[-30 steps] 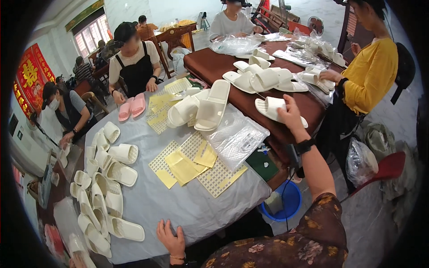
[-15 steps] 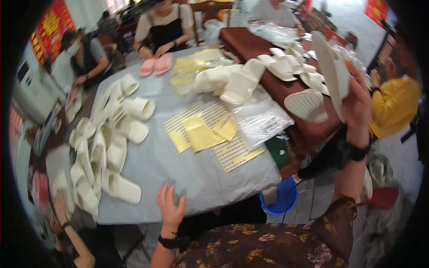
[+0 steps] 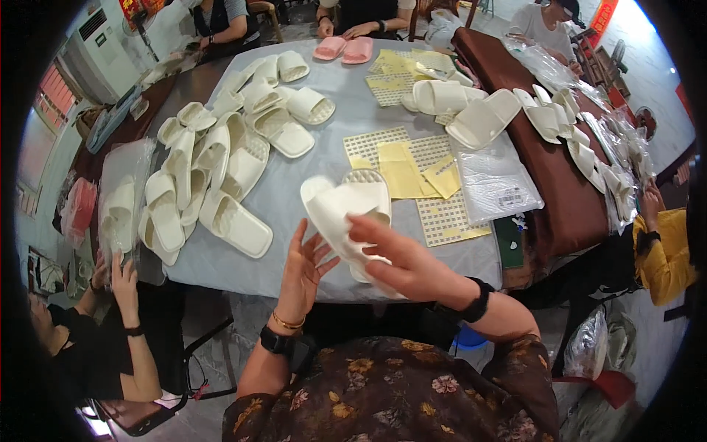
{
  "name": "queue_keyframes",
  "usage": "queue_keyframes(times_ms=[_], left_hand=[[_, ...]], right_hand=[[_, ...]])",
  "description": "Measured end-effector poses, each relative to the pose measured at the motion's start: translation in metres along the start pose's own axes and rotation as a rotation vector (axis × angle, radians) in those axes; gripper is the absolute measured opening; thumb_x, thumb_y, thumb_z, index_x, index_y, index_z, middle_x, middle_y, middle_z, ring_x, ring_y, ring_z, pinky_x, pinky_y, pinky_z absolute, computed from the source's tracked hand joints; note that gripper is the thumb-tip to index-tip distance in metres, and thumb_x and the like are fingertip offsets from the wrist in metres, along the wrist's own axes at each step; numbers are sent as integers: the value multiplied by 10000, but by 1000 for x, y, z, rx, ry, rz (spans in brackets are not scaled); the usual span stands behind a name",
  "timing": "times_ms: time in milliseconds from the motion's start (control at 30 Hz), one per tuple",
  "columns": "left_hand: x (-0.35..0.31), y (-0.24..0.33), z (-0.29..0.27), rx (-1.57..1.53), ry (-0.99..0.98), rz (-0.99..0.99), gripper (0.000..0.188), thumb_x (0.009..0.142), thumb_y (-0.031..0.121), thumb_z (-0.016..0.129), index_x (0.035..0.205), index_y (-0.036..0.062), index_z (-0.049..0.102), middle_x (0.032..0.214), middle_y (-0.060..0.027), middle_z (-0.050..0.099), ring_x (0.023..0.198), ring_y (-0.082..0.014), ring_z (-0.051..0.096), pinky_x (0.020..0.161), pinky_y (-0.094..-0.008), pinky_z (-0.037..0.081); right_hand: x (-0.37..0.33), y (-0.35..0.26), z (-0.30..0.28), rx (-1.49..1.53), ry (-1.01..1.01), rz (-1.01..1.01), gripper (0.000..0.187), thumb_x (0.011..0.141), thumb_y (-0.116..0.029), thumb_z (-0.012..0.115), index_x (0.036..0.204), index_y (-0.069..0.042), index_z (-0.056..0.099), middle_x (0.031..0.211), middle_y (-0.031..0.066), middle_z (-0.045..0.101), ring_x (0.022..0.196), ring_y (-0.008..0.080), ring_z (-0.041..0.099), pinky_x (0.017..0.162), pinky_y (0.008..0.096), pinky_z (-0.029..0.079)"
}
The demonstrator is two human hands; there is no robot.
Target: The recorder is assembling white sandals by inserting small circular pads into pre-cut holes in the upper part of the sandal.
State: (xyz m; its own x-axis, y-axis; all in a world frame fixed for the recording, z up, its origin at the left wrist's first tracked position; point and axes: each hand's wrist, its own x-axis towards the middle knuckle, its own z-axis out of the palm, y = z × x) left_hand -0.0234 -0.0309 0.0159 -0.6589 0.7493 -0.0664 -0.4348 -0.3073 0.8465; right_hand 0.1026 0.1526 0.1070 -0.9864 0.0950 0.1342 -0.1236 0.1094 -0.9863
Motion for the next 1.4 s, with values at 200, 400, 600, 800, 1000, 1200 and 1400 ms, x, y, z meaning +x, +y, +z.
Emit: queue_keyframes(times_ms=[200, 400, 600, 800, 1000, 1200, 1400], left_hand=[[4, 7, -33, 99, 281, 78, 652, 949, 62, 585, 1491, -28, 233, 1332, -137, 526, 1139, -184, 577, 942, -326, 496], [15, -7, -50, 218, 457, 87, 678, 964, 104, 584, 1506, -55, 209, 1391, -174, 468, 1204, -201, 523, 990, -308, 451], [34, -33, -53, 598, 414, 278, 676, 950, 164, 605, 1480, -79, 262, 1466, -225, 394, 1355, -289, 400, 1124, -368, 321], [17, -45, -37, 922, 402, 346, 728, 895, 212, 669, 1467, -57, 307, 1508, -276, 320, 1418, -404, 291, 1169, -440, 242], [3, -38, -6, 1409, 529, 570, 746, 799, 180, 733, 1440, 9, 392, 1509, -258, 326, 1399, -470, 280, 1151, -497, 239], [2, -37, 10, 1514, -142, 755, 401, 800, 135, 709, 1188, 64, 631, 1275, -113, 576, 1187, -315, 522, 955, -430, 436], [16, -49, 17, 1558, -178, 579, 395, 825, 197, 696, 1184, 46, 629, 1234, -128, 579, 1137, -322, 531, 958, -437, 436]], right_hand=[[-1, 74, -8, -403, 261, 122, 382, 885, -63, 622, 1257, -9, 555, 1141, 150, 626, 889, 252, 649, 769, 348, 523], [1, 118, -25, -719, 443, 280, 389, 869, -178, 667, 1205, -10, 567, 1042, 173, 623, 823, 318, 633, 727, 414, 505], [29, 126, -18, -895, 467, 347, 294, 899, -236, 609, 1106, -26, 592, 813, 167, 660, 759, 366, 643, 692, 458, 503], [33, 128, -16, -975, 385, 244, 177, 910, -185, 557, 996, -31, 560, 839, 207, 656, 776, 417, 630, 691, 516, 488], [37, 125, -26, -966, 271, 241, 188, 906, -168, 561, 1035, -32, 554, 943, 202, 658, 856, 408, 634, 725, 509, 496], [37, 132, -24, -924, 245, 245, 236, 900, -159, 574, 1100, -34, 568, 980, 195, 666, 893, 410, 633, 762, 501, 502], [27, 134, -26, -839, 249, 155, 262, 889, -169, 603, 1115, -38, 577, 972, 198, 660, 871, 401, 643, 753, 488, 513]])
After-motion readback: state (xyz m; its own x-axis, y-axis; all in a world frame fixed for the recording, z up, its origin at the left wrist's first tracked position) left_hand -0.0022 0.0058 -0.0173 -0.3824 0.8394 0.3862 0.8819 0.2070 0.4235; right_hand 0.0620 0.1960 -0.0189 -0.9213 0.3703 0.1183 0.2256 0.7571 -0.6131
